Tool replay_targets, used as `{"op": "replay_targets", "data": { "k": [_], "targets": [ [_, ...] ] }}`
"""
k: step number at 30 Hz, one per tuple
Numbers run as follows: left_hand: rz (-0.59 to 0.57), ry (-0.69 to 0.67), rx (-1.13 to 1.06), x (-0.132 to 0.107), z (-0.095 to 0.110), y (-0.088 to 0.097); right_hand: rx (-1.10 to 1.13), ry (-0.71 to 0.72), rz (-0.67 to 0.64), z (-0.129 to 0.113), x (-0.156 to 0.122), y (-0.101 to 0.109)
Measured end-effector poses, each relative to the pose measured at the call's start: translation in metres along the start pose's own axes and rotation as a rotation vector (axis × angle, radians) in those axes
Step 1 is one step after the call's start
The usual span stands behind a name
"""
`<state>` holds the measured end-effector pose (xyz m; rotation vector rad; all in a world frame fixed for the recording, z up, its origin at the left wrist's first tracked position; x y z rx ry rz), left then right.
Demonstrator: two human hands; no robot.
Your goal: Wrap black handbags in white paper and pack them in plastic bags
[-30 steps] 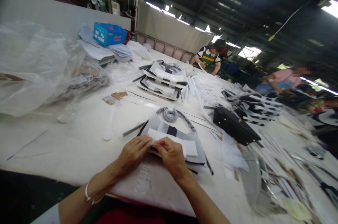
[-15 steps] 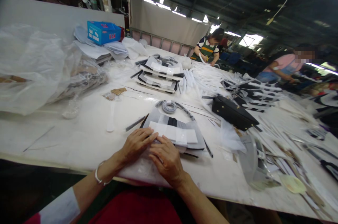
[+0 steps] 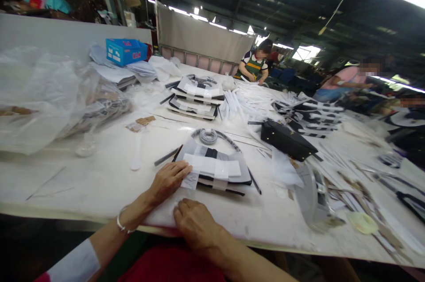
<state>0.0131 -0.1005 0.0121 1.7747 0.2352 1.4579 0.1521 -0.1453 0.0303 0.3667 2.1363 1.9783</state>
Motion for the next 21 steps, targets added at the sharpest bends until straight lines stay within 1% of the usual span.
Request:
{"op": "replay_targets", "data": {
  "k": [2, 4, 6, 8, 11, 13, 15, 18, 20, 21],
  "targets": [
    [-0.006, -0.004, 0.009, -0.001, 0.0, -0.001, -0.091, -0.006, -0.029, -0.005, 0.01, -0.003],
    [-0.008, -0.002, 0.016, -0.001, -0.001, -0.002, -0.138, -0.017, -0.001, -0.006, 0.017, -0.008],
    [-0.01, 0.003, 0.021, -0.002, -0.002, -0.003, -0.146, -0.031, 0.073, -0.002, 0.02, -0.014],
    [-0.017, 0.004, 0.025, -0.002, -0.003, -0.004, -0.118, -0.051, 0.172, 0.006, 0.02, -0.02],
    [-0.018, -0.004, 0.035, -0.003, -0.001, -0.003, 0.0, -0.03, 0.315, 0.02, 0.008, -0.021],
    [-0.009, -0.01, 0.048, -0.002, 0.006, 0.0, 0.116, 0.029, 0.391, 0.027, -0.008, -0.011],
    [-0.014, -0.009, 0.059, -0.002, 0.019, 0.003, 0.195, 0.064, 0.455, 0.03, -0.03, 0.007],
    [-0.038, -0.005, 0.064, -0.002, 0.042, 0.007, 0.166, 0.05, 0.544, 0.031, -0.06, 0.038],
    [-0.042, -0.009, 0.062, -0.002, 0.054, 0.009, 0.11, 0.029, 0.575, 0.029, -0.071, 0.049],
    [-0.043, -0.013, 0.06, -0.002, 0.057, 0.01, 0.101, 0.02, 0.57, 0.028, -0.073, 0.051]
  ]
}}
Point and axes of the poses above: each hand's wrist, its own x-axis towards the middle knuckle, its own y-axis out of the back of the hand, z = x × y, the point moved 4 cm from there along x, towards the middle knuckle, and after that the axes turned 1 degree about x, right-handed, at the moved point
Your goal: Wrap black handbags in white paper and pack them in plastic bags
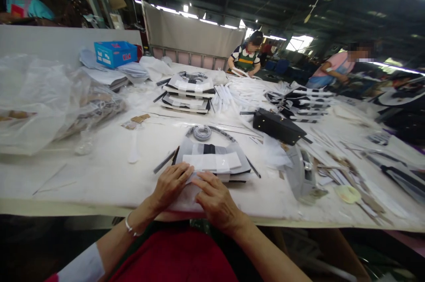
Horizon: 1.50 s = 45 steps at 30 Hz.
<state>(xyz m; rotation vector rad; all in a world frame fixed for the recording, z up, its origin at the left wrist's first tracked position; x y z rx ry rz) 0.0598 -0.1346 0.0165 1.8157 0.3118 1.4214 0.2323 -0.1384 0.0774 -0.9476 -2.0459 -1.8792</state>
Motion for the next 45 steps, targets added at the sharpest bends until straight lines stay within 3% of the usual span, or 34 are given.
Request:
{"op": "replay_targets", "data": {
  "k": [5, 9, 14, 17, 22, 28, 33, 37, 45],
  "targets": [
    [-0.038, -0.008, -0.006, -0.004, 0.002, -0.003, 0.062, -0.111, -0.092, -0.004, -0.001, -0.016],
    [-0.055, -0.004, -0.009, -0.008, 0.001, -0.007, 0.099, -0.185, -0.049, -0.004, -0.002, -0.018],
    [-0.061, 0.008, -0.129, -0.009, -0.001, 0.001, 0.055, -0.146, -0.03, -0.003, -0.006, -0.026],
    [-0.124, 0.034, -0.223, 0.0, -0.003, 0.009, -0.012, -0.134, -0.025, -0.007, -0.008, -0.032],
    [-0.247, 0.137, -0.191, 0.02, 0.0, 0.011, -0.034, -0.121, -0.04, -0.011, -0.007, -0.033],
    [-0.057, 0.167, -0.09, 0.014, 0.007, 0.002, 0.029, -0.101, 0.051, -0.014, -0.015, -0.029],
    [-0.078, 0.207, -0.102, 0.008, 0.008, -0.006, 0.098, -0.209, 0.05, -0.021, -0.028, -0.039],
    [-0.097, 0.218, -0.106, 0.007, 0.008, -0.006, 0.092, -0.205, 0.02, -0.029, -0.03, -0.044],
    [-0.036, 0.166, -0.151, 0.004, 0.01, -0.005, -0.025, -0.161, -0.07, -0.021, 0.01, -0.024]
  ]
}}
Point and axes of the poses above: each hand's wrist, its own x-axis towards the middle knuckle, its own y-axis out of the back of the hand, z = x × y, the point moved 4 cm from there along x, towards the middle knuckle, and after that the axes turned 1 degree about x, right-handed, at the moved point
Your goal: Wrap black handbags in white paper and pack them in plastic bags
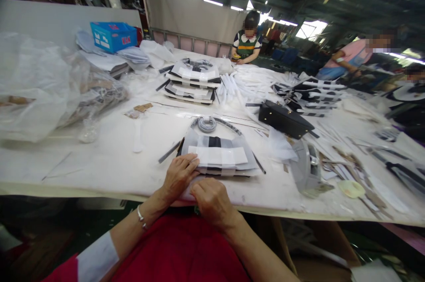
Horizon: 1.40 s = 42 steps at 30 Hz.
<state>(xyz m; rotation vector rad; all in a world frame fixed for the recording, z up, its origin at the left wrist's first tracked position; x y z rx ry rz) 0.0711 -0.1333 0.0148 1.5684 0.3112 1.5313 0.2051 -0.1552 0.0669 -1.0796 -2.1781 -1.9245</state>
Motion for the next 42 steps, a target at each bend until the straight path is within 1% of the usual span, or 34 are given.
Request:
{"op": "replay_targets", "data": {
  "k": [3, 5, 11, 13, 15, 17, 20, 23, 25, 27, 30, 32, 34, 36, 37, 38, 39, 40, 42],
  "targets": [
    [0.012, 0.005, -0.055, 0.001, -0.001, 0.002, -0.02, -0.011, 0.028, 0.008, 0.019, 0.009],
    [0.005, 0.011, -0.092, 0.001, -0.002, 0.003, -0.014, -0.051, 0.026, 0.016, 0.026, 0.012],
    [-0.001, 0.054, -0.12, -0.001, -0.004, -0.002, 0.033, -0.245, -0.098, 0.051, 0.04, 0.011],
    [-0.029, 0.069, -0.141, -0.001, -0.006, -0.001, 0.044, -0.319, -0.122, 0.064, 0.047, 0.008],
    [-0.08, 0.096, -0.214, 0.0, -0.007, 0.002, 0.079, -0.407, -0.133, 0.076, 0.053, 0.004],
    [-0.123, 0.161, -0.318, 0.004, -0.009, 0.007, 0.131, -0.489, -0.144, 0.086, 0.057, -0.001],
    [-0.146, 0.332, -0.405, 0.012, -0.012, 0.011, 0.199, -0.567, -0.172, 0.094, 0.059, -0.006],
    [-0.155, 0.488, -0.348, 0.02, -0.012, 0.007, 0.236, -0.604, -0.23, 0.099, 0.06, -0.008],
    [-0.148, 0.528, -0.289, 0.023, -0.01, 0.004, 0.237, -0.608, -0.277, 0.101, 0.062, -0.009],
    [-0.132, 0.536, -0.238, 0.024, -0.01, 0.0, 0.224, -0.605, -0.3, 0.103, 0.064, -0.01],
    [-0.128, 0.521, -0.165, 0.024, -0.012, -0.002, 0.191, -0.627, -0.31, 0.104, 0.067, -0.01],
    [-0.111, 0.48, -0.116, 0.024, -0.012, 0.0, 0.176, -0.639, -0.324, 0.104, 0.067, -0.011],
    [-0.047, 0.368, -0.069, 0.024, -0.006, 0.007, 0.177, -0.631, -0.327, 0.104, 0.066, -0.012],
    [0.038, 0.19, -0.038, 0.022, 0.006, 0.016, 0.18, -0.603, -0.315, 0.104, 0.064, -0.013],
    [0.058, 0.099, -0.031, 0.021, 0.013, 0.02, 0.18, -0.587, -0.307, 0.105, 0.063, -0.014],
    [0.054, 0.029, -0.024, 0.018, 0.02, 0.022, 0.179, -0.574, -0.299, 0.105, 0.062, -0.014],
    [0.025, -0.011, -0.009, 0.016, 0.026, 0.022, 0.179, -0.565, -0.291, 0.105, 0.061, -0.015],
    [-0.019, -0.023, 0.013, 0.013, 0.031, 0.021, 0.179, -0.56, -0.282, 0.105, 0.06, -0.016],
    [-0.101, -0.002, 0.076, 0.009, 0.037, 0.017, 0.176, -0.56, -0.268, 0.104, 0.06, -0.017]
  ]
}}
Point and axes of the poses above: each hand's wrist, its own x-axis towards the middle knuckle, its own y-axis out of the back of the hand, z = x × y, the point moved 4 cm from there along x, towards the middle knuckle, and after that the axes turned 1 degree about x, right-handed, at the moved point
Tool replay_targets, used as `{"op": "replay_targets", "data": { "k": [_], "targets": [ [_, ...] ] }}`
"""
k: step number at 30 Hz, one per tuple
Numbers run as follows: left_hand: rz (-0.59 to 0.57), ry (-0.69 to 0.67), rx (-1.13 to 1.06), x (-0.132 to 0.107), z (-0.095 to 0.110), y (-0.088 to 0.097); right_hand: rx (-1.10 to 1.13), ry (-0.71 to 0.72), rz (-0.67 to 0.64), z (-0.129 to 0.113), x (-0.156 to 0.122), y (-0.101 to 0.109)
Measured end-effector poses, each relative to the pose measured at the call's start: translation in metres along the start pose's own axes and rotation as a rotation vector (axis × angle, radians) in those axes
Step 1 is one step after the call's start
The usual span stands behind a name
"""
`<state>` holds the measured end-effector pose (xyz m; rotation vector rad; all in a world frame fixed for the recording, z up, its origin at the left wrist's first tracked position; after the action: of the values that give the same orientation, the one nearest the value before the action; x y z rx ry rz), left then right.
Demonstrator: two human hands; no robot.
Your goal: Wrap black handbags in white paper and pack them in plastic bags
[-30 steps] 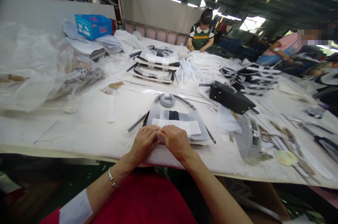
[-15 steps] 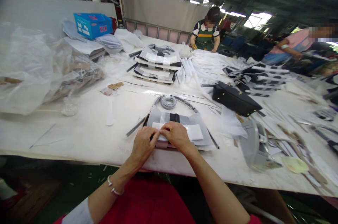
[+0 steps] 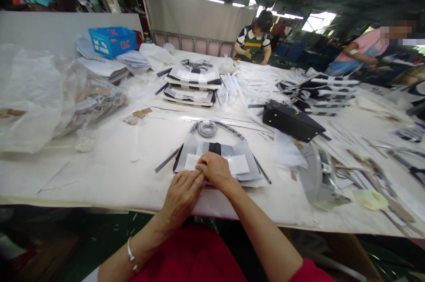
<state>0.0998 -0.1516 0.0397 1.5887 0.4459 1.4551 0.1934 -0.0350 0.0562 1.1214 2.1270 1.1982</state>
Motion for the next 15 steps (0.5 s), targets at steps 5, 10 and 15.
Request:
{"op": "replay_targets", "data": {
  "k": [5, 10, 15],
  "targets": [
    [-0.05, 0.04, 0.099, -0.001, 0.005, -0.006, -0.056, -0.006, 0.061, -0.005, -0.003, -0.001],
    [-0.08, 0.066, 0.14, 0.0, 0.007, -0.005, -0.028, -0.02, 0.139, -0.007, 0.001, 0.0],
    [-0.046, 0.056, 0.149, -0.002, 0.009, -0.005, 0.315, 0.016, 0.384, 0.004, -0.024, 0.052]
  ]
}}
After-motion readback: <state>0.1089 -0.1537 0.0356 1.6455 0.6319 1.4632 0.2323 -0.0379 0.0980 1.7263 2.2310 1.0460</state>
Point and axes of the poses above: each hand's wrist, its own x-axis towards the middle knuckle, its own y-axis out of the back of the hand, z = x × y, the point moved 4 cm from there along x, towards the middle knuckle, and after that the axes turned 1 degree about x, right-handed, at the moved point
